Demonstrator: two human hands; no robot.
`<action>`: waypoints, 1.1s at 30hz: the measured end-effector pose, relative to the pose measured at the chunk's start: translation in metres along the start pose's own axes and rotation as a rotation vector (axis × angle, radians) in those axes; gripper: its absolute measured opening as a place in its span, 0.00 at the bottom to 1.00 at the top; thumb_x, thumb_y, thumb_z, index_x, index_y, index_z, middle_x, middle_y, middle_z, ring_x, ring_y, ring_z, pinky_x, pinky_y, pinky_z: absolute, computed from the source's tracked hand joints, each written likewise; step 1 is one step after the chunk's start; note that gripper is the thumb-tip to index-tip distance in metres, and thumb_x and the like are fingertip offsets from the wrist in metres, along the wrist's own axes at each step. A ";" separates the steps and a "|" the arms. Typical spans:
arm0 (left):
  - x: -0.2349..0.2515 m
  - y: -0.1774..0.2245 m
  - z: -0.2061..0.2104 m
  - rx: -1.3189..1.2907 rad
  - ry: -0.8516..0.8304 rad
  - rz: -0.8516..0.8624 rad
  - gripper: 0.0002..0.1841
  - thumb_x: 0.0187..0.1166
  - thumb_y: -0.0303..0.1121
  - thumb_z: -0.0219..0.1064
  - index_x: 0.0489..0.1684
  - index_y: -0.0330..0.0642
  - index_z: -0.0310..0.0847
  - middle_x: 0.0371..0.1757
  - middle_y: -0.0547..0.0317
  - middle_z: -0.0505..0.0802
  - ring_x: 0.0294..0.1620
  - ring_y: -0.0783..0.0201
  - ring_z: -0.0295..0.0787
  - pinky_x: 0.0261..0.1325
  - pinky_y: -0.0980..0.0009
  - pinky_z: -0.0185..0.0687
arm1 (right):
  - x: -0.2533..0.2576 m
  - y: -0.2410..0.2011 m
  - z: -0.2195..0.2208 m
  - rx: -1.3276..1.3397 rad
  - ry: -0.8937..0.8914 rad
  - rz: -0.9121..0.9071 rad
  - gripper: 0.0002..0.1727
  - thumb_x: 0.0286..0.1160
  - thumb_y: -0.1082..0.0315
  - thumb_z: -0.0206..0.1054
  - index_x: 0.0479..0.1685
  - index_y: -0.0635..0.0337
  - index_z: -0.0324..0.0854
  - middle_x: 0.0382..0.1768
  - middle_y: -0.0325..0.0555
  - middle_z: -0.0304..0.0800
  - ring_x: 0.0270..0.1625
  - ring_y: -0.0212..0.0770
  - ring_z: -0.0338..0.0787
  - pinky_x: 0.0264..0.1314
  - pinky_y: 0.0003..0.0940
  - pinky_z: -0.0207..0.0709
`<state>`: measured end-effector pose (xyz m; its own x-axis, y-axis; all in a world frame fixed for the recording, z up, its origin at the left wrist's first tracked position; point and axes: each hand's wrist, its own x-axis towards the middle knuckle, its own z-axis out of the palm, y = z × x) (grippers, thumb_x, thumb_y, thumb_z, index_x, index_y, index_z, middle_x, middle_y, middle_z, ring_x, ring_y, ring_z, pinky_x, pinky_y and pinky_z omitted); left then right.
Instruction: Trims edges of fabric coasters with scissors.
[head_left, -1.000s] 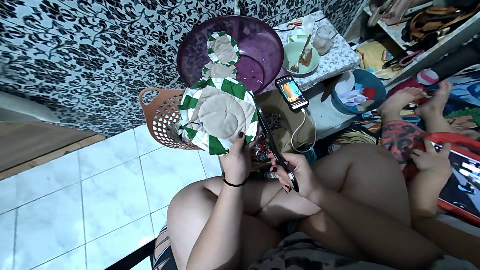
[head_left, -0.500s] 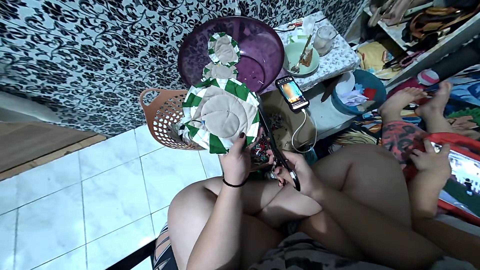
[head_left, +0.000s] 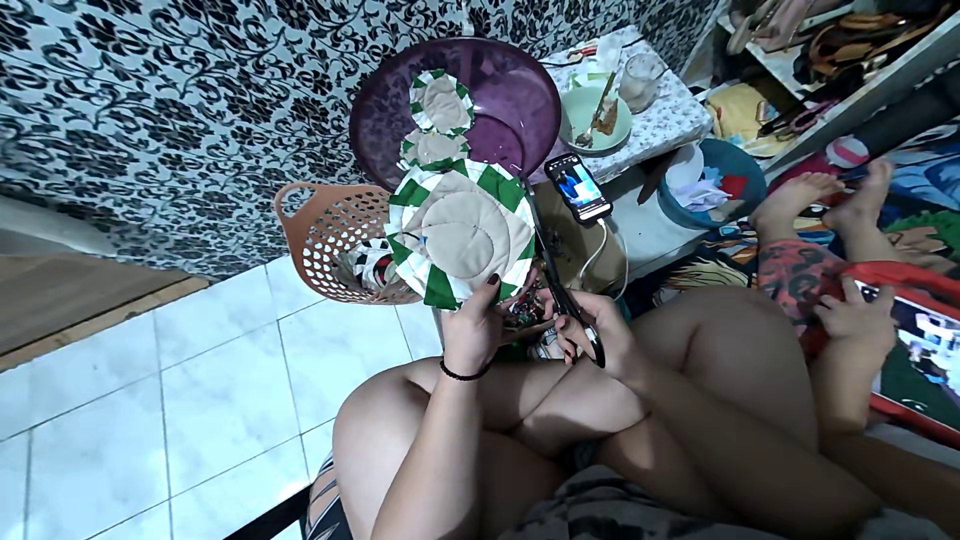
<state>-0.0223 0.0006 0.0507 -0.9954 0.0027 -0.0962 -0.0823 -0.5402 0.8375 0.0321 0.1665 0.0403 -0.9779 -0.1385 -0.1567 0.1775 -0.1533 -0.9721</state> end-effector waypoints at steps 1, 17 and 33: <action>0.000 0.001 -0.001 0.003 0.000 -0.001 0.15 0.79 0.17 0.50 0.57 0.40 0.76 0.47 0.52 0.95 0.45 0.56 0.96 0.52 0.54 0.95 | 0.000 0.000 0.000 0.001 0.001 -0.005 0.17 0.79 0.62 0.69 0.56 0.67 0.80 0.31 0.33 0.82 0.20 0.23 0.79 0.23 0.20 0.81; 0.006 0.019 -0.012 0.076 0.001 0.004 0.15 0.75 0.15 0.52 0.50 0.42 0.80 0.41 0.57 0.96 0.39 0.65 0.95 0.45 0.64 0.94 | -0.003 -0.005 0.004 -0.036 0.061 0.063 0.20 0.77 0.64 0.71 0.62 0.69 0.81 0.32 0.34 0.82 0.17 0.21 0.75 0.18 0.16 0.74; 0.007 0.029 -0.014 0.139 0.006 0.001 0.16 0.72 0.15 0.53 0.50 0.43 0.79 0.41 0.59 0.96 0.39 0.66 0.95 0.43 0.66 0.94 | -0.009 -0.005 0.012 -0.055 0.121 0.043 0.17 0.75 0.70 0.72 0.60 0.69 0.83 0.30 0.34 0.84 0.16 0.21 0.75 0.18 0.17 0.75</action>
<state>-0.0309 -0.0266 0.0665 -0.9952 -0.0034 -0.0983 -0.0878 -0.4184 0.9040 0.0410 0.1572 0.0488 -0.9764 -0.0244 -0.2148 0.2161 -0.0952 -0.9717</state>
